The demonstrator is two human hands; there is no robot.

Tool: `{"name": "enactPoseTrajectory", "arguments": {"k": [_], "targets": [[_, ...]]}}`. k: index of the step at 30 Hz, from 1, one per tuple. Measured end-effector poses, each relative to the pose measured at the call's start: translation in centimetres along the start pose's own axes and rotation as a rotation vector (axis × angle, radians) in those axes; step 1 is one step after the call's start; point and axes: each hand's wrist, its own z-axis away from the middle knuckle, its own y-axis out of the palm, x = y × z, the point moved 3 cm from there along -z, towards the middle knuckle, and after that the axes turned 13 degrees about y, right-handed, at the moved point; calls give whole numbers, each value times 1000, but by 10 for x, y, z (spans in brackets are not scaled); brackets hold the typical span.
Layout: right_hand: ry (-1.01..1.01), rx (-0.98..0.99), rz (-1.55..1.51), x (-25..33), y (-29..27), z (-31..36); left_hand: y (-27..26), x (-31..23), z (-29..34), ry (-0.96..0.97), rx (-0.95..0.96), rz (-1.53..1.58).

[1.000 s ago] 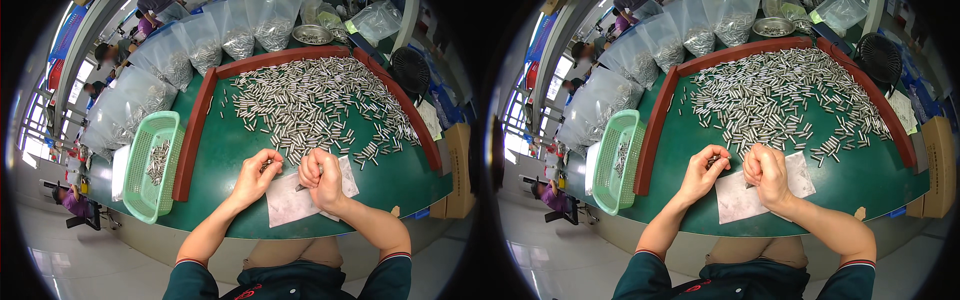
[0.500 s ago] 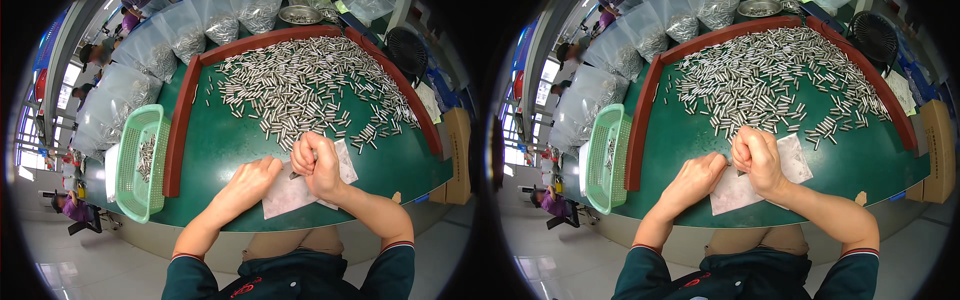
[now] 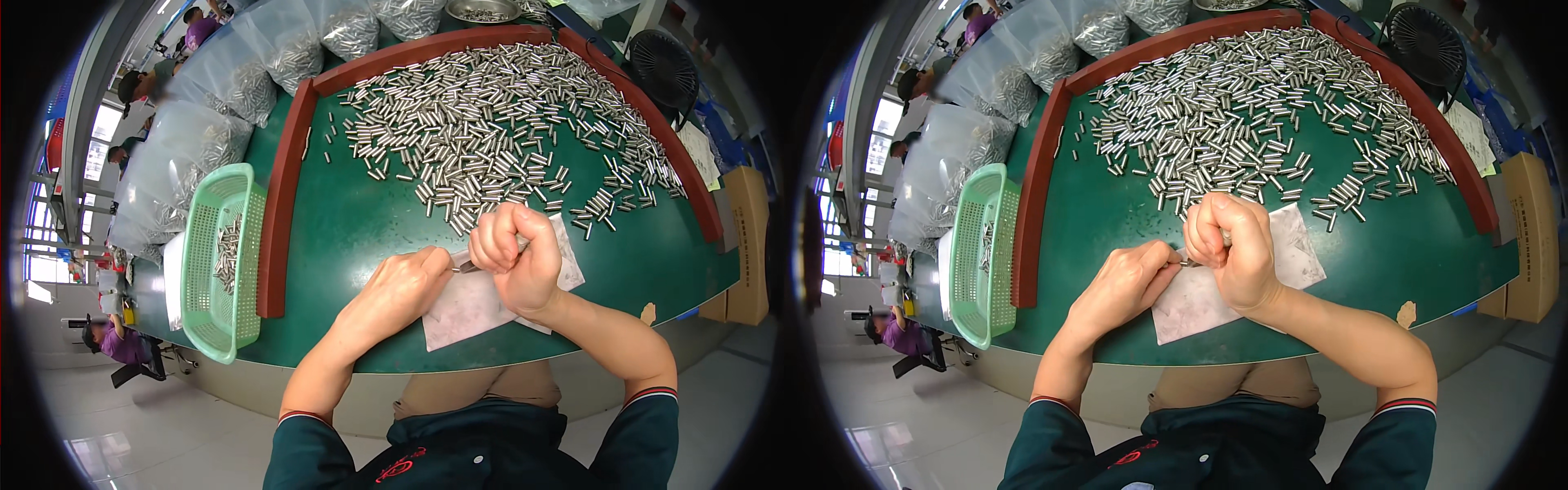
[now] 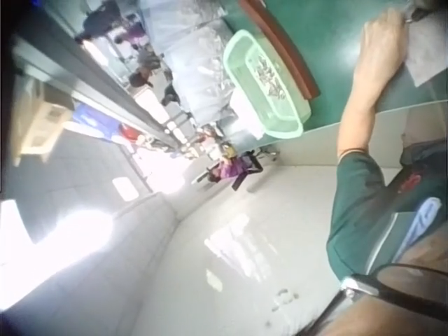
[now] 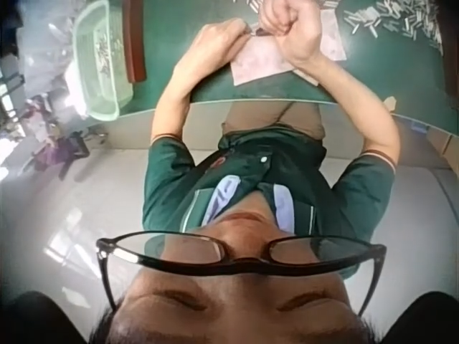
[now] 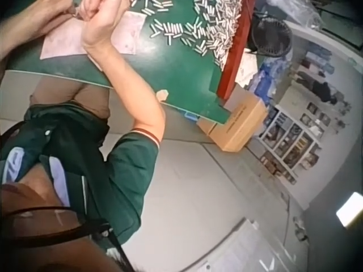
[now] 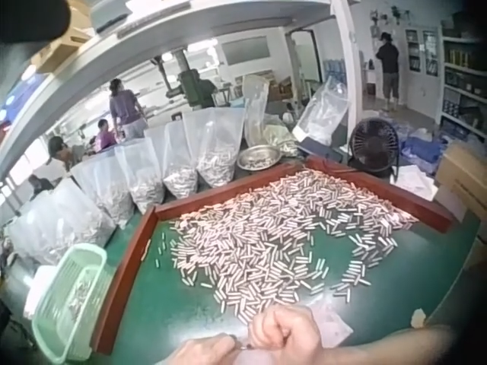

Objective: Pick up small metal cylinders, clean or inspect them using a tool and cloth, and place them into a sorting basket.

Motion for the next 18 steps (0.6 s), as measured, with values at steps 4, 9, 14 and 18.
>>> {"name": "enactPoseTrajectory", "arguments": {"k": [4, 9, 14, 18], "targets": [[-6, 19, 4, -2, -3, -3, 0, 0, -1, -4, 0, -5], [-10, -18, 79, -1, -3, -2, 0, 1, -1, 13, -21, -9], [-47, 6, 104, 0, 4, 4, -1, -1, -1, 4, -31, -10], [-46, 2, 138, -2, 4, 4, 0, 0, -1, 18, -17, -26]]}}
